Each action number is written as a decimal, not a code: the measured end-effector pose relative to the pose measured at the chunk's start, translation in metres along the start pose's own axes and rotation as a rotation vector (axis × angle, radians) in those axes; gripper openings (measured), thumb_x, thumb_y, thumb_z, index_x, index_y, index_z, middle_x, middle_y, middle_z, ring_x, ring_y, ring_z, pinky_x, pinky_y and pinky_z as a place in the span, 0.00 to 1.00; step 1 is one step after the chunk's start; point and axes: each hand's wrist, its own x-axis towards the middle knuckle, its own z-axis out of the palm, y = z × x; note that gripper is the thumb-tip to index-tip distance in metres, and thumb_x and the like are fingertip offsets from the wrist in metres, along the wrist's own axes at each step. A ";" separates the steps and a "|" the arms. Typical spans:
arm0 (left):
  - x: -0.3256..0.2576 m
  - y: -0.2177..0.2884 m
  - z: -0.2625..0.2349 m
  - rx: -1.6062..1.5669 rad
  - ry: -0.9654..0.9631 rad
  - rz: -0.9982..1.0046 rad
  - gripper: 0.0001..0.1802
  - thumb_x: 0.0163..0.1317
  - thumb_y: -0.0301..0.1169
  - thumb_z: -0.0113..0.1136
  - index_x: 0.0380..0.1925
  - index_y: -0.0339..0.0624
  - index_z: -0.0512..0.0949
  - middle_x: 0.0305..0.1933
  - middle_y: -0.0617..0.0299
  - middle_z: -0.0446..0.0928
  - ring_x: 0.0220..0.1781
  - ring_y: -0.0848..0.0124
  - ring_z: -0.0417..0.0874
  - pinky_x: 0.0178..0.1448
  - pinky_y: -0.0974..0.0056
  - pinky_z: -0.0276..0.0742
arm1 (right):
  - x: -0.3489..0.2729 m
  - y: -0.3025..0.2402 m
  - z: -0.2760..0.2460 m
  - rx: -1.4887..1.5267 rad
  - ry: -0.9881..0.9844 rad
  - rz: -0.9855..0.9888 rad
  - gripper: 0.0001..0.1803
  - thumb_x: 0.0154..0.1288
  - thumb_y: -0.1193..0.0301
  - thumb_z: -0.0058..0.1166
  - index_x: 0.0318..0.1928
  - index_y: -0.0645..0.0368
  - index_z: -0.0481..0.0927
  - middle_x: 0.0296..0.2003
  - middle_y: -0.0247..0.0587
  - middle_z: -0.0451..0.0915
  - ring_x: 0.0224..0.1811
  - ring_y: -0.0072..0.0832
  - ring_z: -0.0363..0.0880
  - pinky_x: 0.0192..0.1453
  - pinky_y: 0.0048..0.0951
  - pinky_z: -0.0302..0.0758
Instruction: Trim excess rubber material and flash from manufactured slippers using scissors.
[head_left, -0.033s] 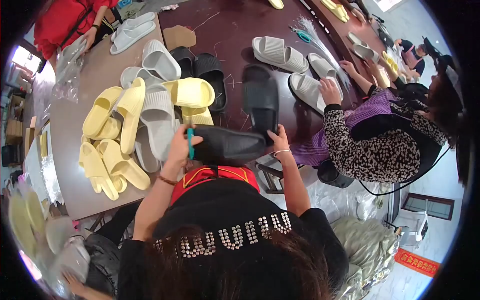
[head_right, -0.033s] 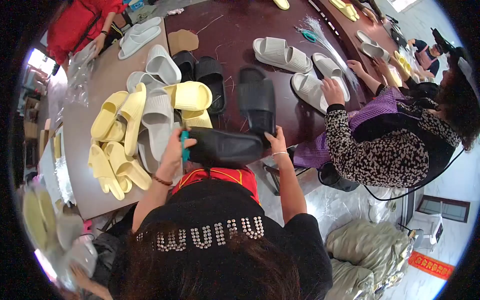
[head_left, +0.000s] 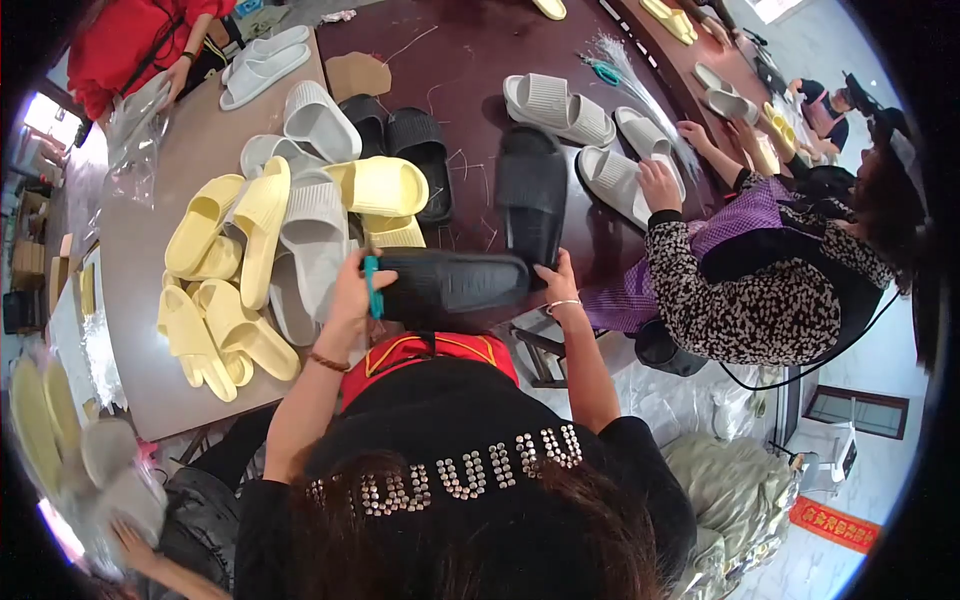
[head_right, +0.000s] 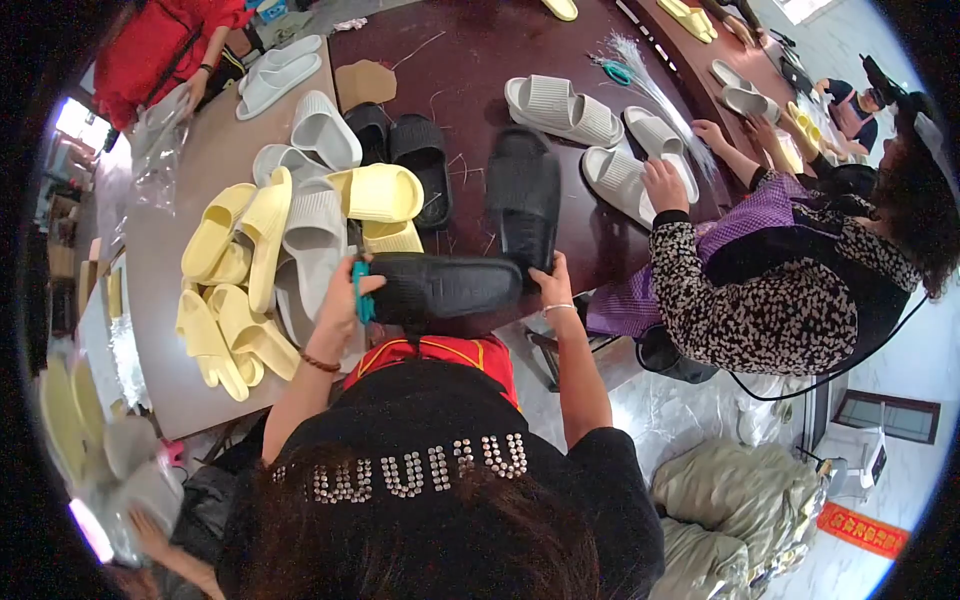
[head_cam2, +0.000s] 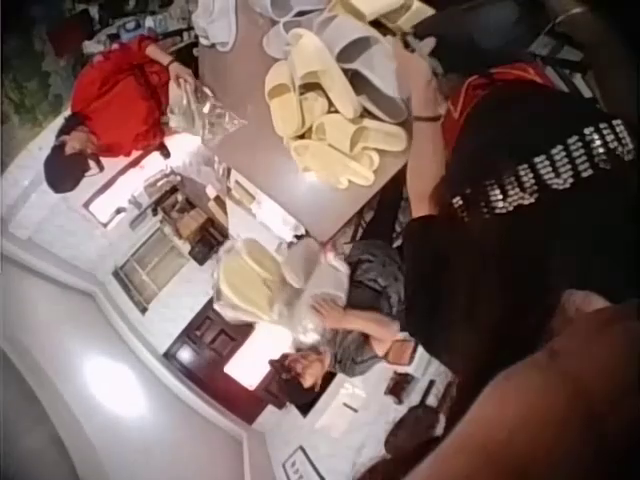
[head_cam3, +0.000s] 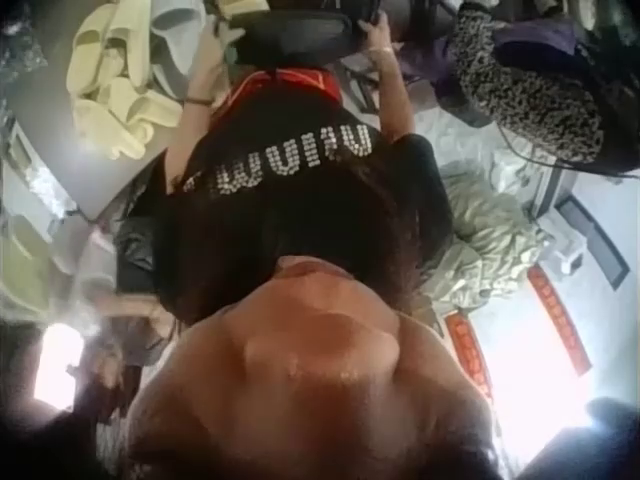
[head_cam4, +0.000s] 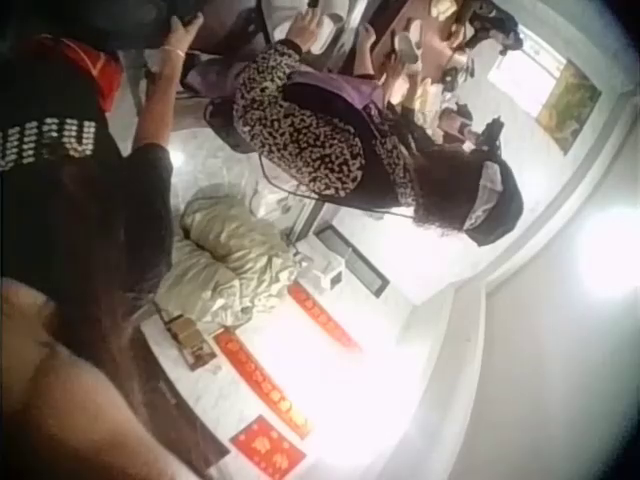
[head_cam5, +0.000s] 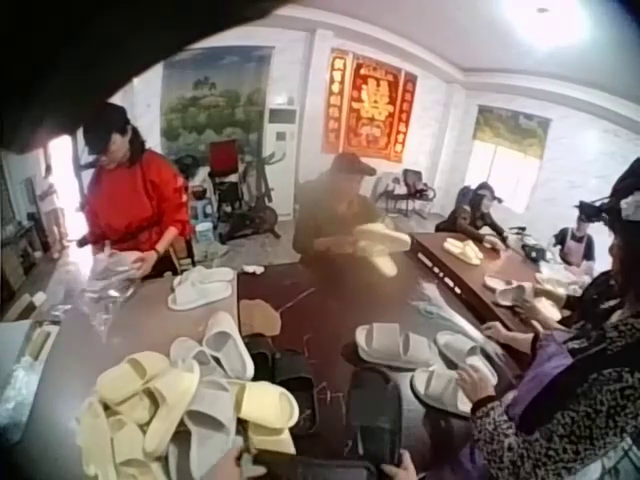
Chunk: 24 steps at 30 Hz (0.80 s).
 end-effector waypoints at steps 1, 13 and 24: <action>-0.002 0.007 -0.005 -0.153 0.071 0.019 0.20 0.44 0.22 0.61 0.38 0.42 0.67 0.32 0.63 0.71 0.32 0.72 0.74 0.33 0.67 0.72 | -0.001 -0.003 0.003 0.157 0.029 -0.042 0.23 0.46 0.81 0.51 0.47 0.61 0.63 0.36 0.37 0.71 0.39 0.25 0.69 0.45 0.25 0.68; -0.015 -0.013 0.022 -0.665 0.191 -0.320 0.09 0.49 0.29 0.58 0.30 0.49 0.68 0.23 0.63 0.73 0.19 0.66 0.74 0.19 0.64 0.69 | -0.063 -0.026 0.113 0.136 -0.120 -0.115 0.31 0.46 0.86 0.45 0.52 0.59 0.50 0.40 0.38 0.66 0.40 0.26 0.67 0.47 0.24 0.66; -0.027 0.083 0.066 -0.850 -0.086 -0.151 0.17 0.52 0.25 0.53 0.43 0.48 0.64 0.40 0.54 0.71 0.35 0.65 0.75 0.37 0.58 0.75 | -0.004 -0.078 0.111 0.418 -0.190 0.142 0.34 0.50 0.85 0.41 0.56 0.46 0.48 0.47 0.43 0.65 0.46 0.34 0.70 0.39 0.33 0.74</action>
